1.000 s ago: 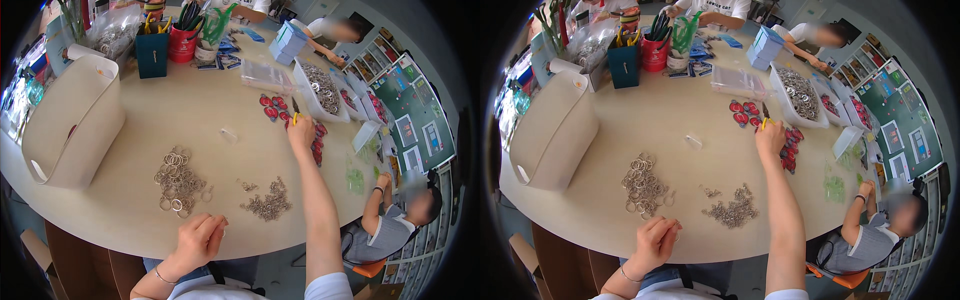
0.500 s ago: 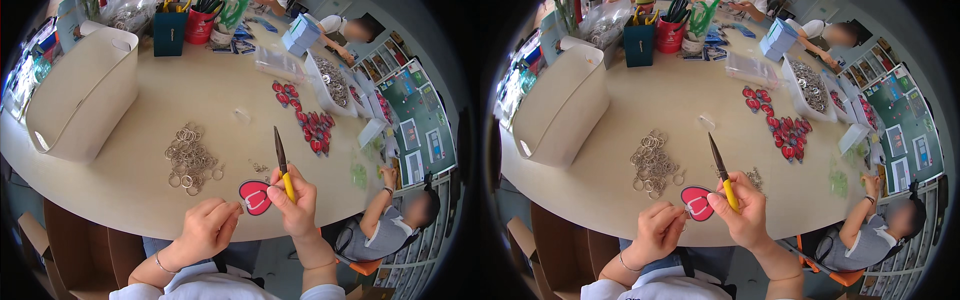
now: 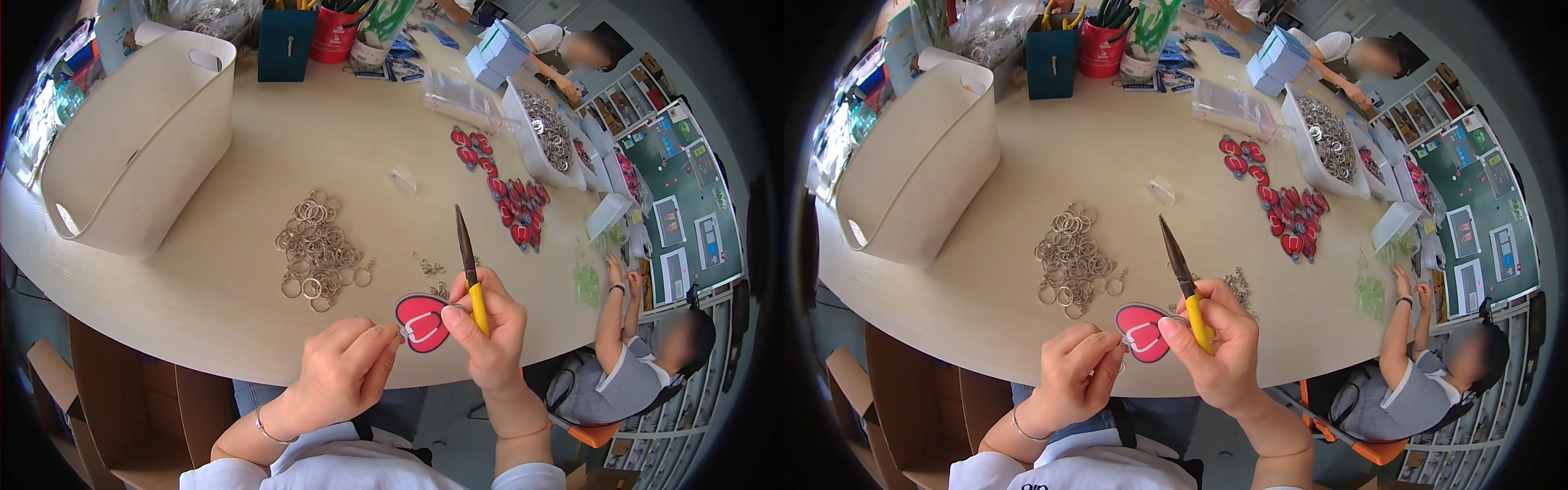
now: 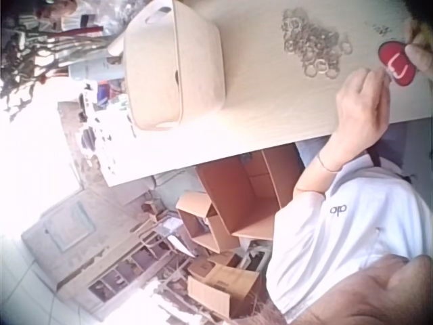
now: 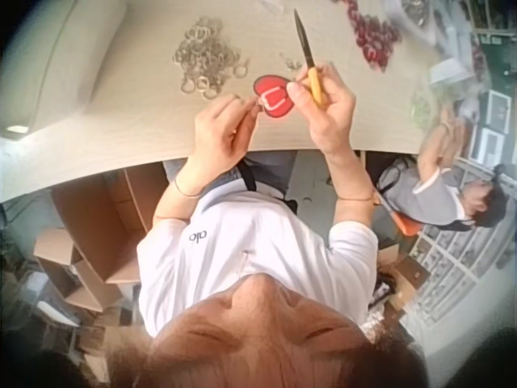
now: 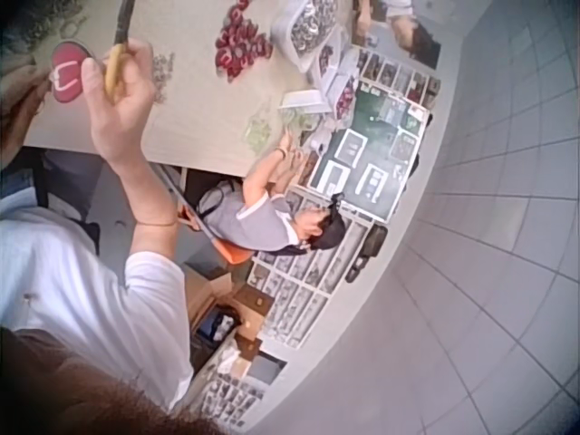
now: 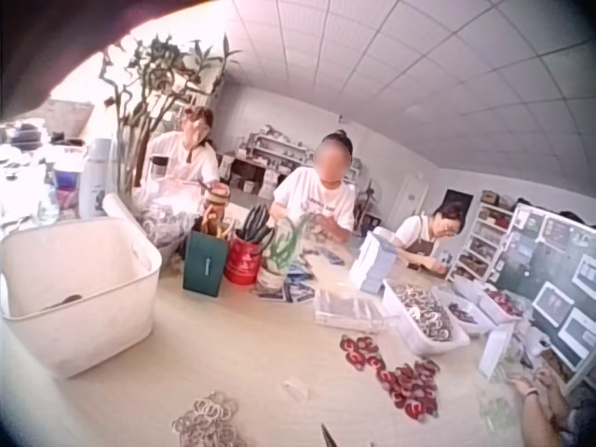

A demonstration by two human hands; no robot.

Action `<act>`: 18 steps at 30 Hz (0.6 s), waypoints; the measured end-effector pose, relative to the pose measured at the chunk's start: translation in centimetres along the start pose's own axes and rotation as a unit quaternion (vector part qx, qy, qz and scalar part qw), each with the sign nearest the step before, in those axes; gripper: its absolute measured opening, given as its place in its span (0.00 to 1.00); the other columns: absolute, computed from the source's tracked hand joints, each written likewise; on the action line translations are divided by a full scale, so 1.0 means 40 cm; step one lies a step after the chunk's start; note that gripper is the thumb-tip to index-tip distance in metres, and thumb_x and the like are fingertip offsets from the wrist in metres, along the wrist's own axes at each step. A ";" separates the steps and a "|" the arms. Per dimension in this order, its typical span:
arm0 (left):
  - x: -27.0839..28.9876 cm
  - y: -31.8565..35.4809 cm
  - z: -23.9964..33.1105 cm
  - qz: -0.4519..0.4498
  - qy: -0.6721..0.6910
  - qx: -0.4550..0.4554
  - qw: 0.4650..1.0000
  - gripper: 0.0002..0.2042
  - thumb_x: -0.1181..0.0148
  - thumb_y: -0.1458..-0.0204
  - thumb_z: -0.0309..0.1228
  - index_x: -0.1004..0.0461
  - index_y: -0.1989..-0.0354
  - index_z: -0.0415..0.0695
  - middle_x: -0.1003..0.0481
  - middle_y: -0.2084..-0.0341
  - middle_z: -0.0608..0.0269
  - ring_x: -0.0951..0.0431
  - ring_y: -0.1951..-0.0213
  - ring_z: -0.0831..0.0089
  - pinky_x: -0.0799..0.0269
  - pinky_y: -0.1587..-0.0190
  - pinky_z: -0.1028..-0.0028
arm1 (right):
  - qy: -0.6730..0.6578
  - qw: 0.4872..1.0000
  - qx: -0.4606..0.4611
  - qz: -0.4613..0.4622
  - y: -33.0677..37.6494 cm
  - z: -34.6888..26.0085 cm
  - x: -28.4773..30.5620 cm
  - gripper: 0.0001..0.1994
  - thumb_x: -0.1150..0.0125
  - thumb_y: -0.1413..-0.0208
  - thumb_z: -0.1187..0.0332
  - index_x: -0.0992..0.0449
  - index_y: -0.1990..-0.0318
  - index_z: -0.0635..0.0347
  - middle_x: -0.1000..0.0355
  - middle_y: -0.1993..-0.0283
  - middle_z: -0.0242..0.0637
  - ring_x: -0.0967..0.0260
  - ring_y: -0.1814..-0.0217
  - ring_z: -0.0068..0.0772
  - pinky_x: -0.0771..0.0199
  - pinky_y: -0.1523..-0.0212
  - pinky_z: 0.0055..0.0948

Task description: The person uses pliers to attach metal split rings to red heart-shaped charms and then connects them to larger key rings. They place the finished keychains into a white plastic bin on the table. The process is repeated continuously with components from piles on the table.

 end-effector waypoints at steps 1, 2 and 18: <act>0.000 0.001 0.001 -0.001 -0.017 -0.010 1.000 0.09 0.39 0.59 0.20 0.27 0.67 0.39 0.35 0.84 0.63 0.33 0.83 0.68 0.38 0.83 0.71 | 0.020 1.000 0.010 0.004 0.000 -0.003 0.001 0.09 0.38 0.50 0.73 0.29 0.72 0.71 0.37 0.63 0.37 0.40 0.68 0.21 0.38 0.67 0.19; 0.000 0.002 0.002 -0.002 -0.034 -0.020 0.999 0.10 0.39 0.60 0.20 0.27 0.67 0.39 0.35 0.84 0.64 0.33 0.83 0.69 0.38 0.84 0.72 | 0.040 0.999 0.020 0.008 -0.001 -0.005 0.002 0.10 0.37 0.51 0.72 0.29 0.73 0.71 0.36 0.64 0.37 0.40 0.68 0.22 0.38 0.67 0.20; 0.056 -0.032 -0.008 -0.045 -0.058 -0.062 0.995 0.13 0.38 0.65 0.18 0.27 0.67 0.41 0.35 0.83 0.65 0.33 0.82 0.70 0.39 0.83 0.73 | 0.199 0.972 0.052 -0.113 0.011 -0.003 0.033 0.17 0.33 0.52 0.57 0.29 0.73 0.64 0.35 0.63 0.37 0.38 0.71 0.28 0.36 0.68 0.26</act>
Point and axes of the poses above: each hand's wrist, its own y-axis away from the middle knuckle, its own x-axis out of the back of the hand, z = x × y, the point moved 5 cm from there along -y, towards the middle knuckle
